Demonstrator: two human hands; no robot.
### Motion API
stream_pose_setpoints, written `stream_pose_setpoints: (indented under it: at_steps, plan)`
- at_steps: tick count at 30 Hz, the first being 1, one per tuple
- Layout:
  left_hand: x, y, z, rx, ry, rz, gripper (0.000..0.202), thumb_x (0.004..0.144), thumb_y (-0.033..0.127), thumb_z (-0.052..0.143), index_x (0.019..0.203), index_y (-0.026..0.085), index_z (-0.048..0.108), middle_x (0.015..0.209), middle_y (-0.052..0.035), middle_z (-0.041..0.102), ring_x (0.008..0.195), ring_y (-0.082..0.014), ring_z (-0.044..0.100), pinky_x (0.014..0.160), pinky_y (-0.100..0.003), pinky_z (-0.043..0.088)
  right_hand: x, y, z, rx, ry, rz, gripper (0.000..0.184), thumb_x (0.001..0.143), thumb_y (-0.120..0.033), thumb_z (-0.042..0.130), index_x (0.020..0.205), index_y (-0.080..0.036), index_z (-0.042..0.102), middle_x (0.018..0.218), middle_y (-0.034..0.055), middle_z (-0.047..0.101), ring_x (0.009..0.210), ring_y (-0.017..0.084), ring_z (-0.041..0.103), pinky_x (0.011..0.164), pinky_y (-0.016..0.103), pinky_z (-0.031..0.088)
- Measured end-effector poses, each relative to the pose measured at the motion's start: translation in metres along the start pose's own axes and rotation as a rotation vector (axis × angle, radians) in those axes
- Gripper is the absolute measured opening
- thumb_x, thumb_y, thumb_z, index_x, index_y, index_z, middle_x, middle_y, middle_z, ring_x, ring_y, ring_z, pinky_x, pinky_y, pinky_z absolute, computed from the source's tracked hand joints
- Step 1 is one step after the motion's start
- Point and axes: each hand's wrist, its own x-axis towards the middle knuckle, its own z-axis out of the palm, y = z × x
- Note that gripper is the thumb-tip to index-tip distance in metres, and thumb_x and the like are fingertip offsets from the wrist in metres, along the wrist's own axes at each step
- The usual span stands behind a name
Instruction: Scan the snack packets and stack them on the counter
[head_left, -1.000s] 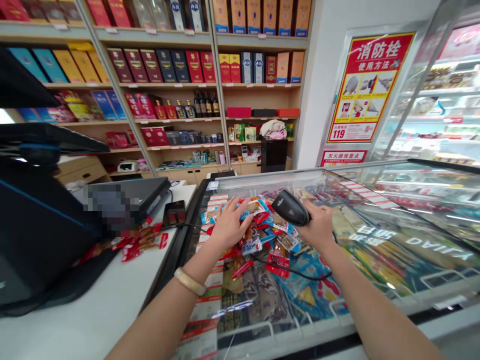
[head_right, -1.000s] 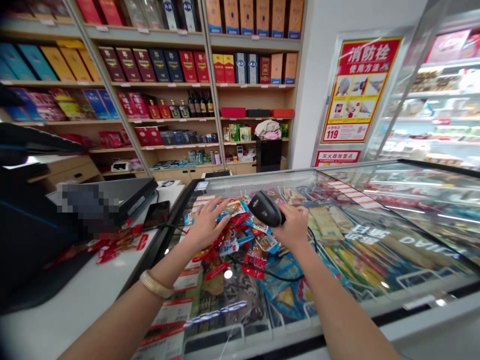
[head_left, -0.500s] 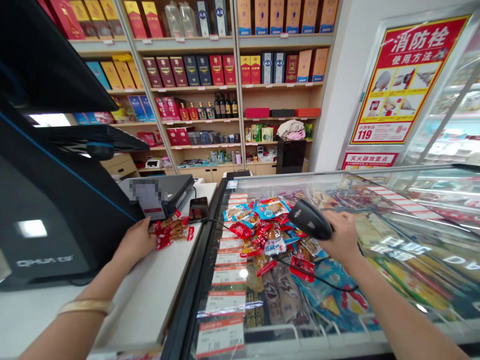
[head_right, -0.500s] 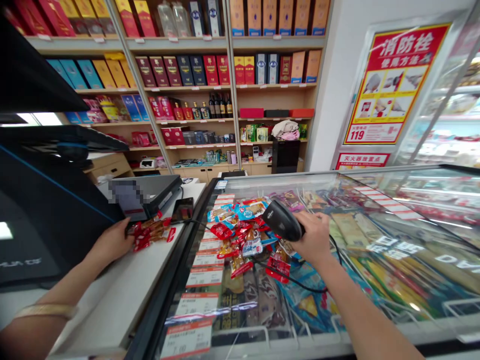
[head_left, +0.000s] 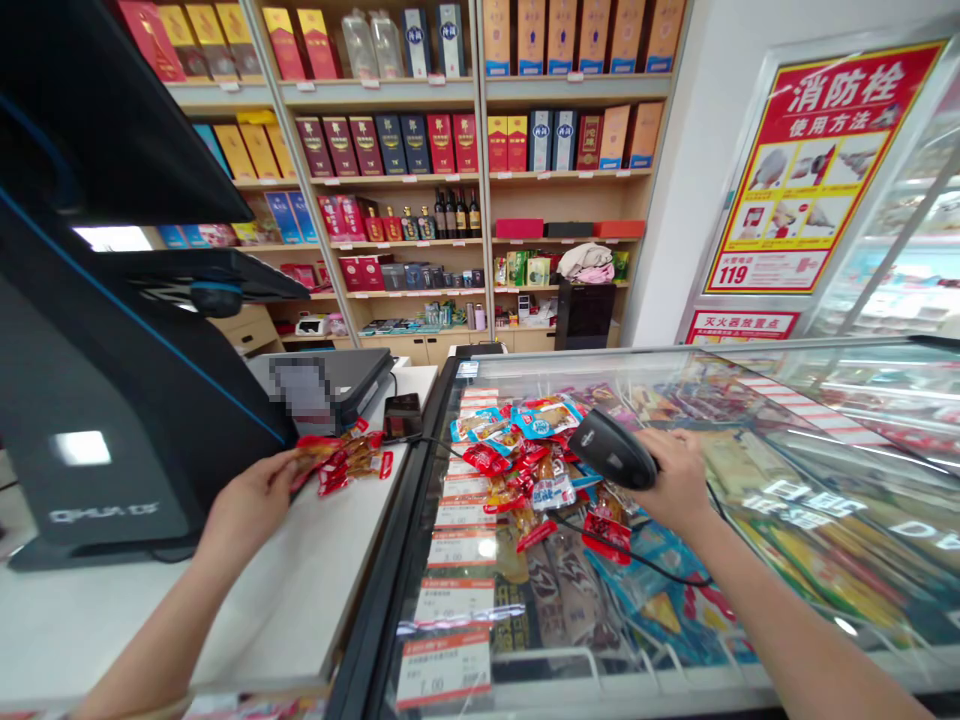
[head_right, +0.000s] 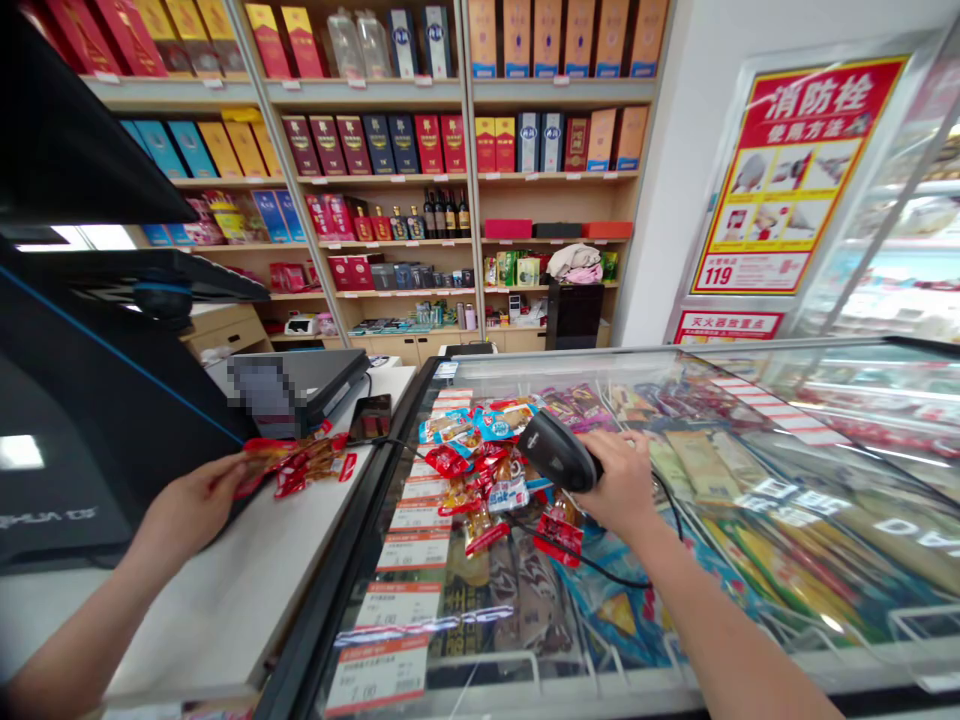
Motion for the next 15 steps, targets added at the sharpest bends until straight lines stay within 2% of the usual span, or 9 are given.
stream_pose_setpoints:
  at_steps: [2,3,5,7,9,11,15]
  plan:
    - [-0.014,0.022,0.008,-0.417,0.038,-0.138,0.012,0.081,0.02,0.061,0.09,0.021,0.069,0.088,-0.003,0.073,0.091,-0.0232,0.067,0.087,-0.034,0.055,0.002,-0.003,-0.002,0.02,0.001,0.011,0.021,0.082,-0.039,0.063,0.092,-0.021,0.066,0.077,0.0028,0.071,0.075,0.022,0.063,0.081,0.038,0.032]
    - [-0.021,0.035,0.014,-0.641,-0.007,-0.197,0.012,0.081,0.019,0.062,0.091,0.02,0.068,0.085,-0.0024,0.071,0.085,-0.0206,0.066,0.08,-0.031,0.056,0.003,-0.005,-0.003,0.035,0.002,0.013,0.021,0.082,-0.039,0.063,0.092,-0.021,0.067,0.078,0.0027,0.071,0.075,0.022,0.063,0.082,0.038,0.032]
    - [-0.036,0.062,0.03,-1.03,-0.233,-0.279,0.009,0.083,0.017,0.059,0.09,0.019,0.066,0.077,-0.002,0.065,0.072,-0.0165,0.062,0.069,-0.027,0.055,0.005,-0.009,-0.004,0.086,0.001,0.01,0.021,0.081,-0.038,0.064,0.094,-0.022,0.068,0.081,0.0027,0.072,0.077,0.022,0.064,0.083,0.038,0.032]
    - [-0.051,0.086,0.05,-1.289,-0.458,-0.325,0.009,0.086,0.015,0.054,0.084,0.017,0.063,0.064,0.0008,0.052,0.058,-0.0126,0.052,0.06,-0.024,0.051,0.007,-0.013,-0.007,0.164,-0.027,0.0,0.024,0.08,-0.038,0.064,0.098,-0.022,0.068,0.083,0.0028,0.073,0.077,0.022,0.065,0.083,0.038,0.032]
    - [-0.062,0.106,0.072,-1.427,-0.597,-0.311,0.013,0.087,0.015,0.052,0.077,0.016,0.059,0.056,0.0037,0.039,0.051,-0.0105,0.041,0.053,-0.021,0.044,0.01,-0.018,-0.011,0.248,-0.09,-0.002,0.028,0.079,-0.04,0.064,0.101,-0.022,0.069,0.085,0.0033,0.074,0.077,0.022,0.065,0.082,0.038,0.033]
    - [-0.072,0.12,0.095,-1.473,-0.689,-0.236,0.012,0.087,0.018,0.055,0.075,0.016,0.058,0.054,0.0049,0.032,0.051,-0.0102,0.035,0.05,-0.02,0.039,0.013,-0.025,-0.016,0.315,-0.164,0.013,0.027,0.079,-0.042,0.065,0.097,-0.022,0.069,0.084,0.0038,0.074,0.076,0.022,0.064,0.08,0.038,0.033]
    - [-0.084,0.133,0.132,-1.422,-0.793,-0.054,0.018,0.082,0.033,0.069,0.077,0.018,0.059,0.053,0.0051,0.033,0.052,-0.0111,0.031,0.052,-0.023,0.037,0.02,-0.039,-0.026,0.423,-0.29,0.044,0.022,0.079,-0.042,0.065,0.087,-0.022,0.068,0.076,0.0028,0.071,0.075,0.021,0.062,0.077,0.037,0.032]
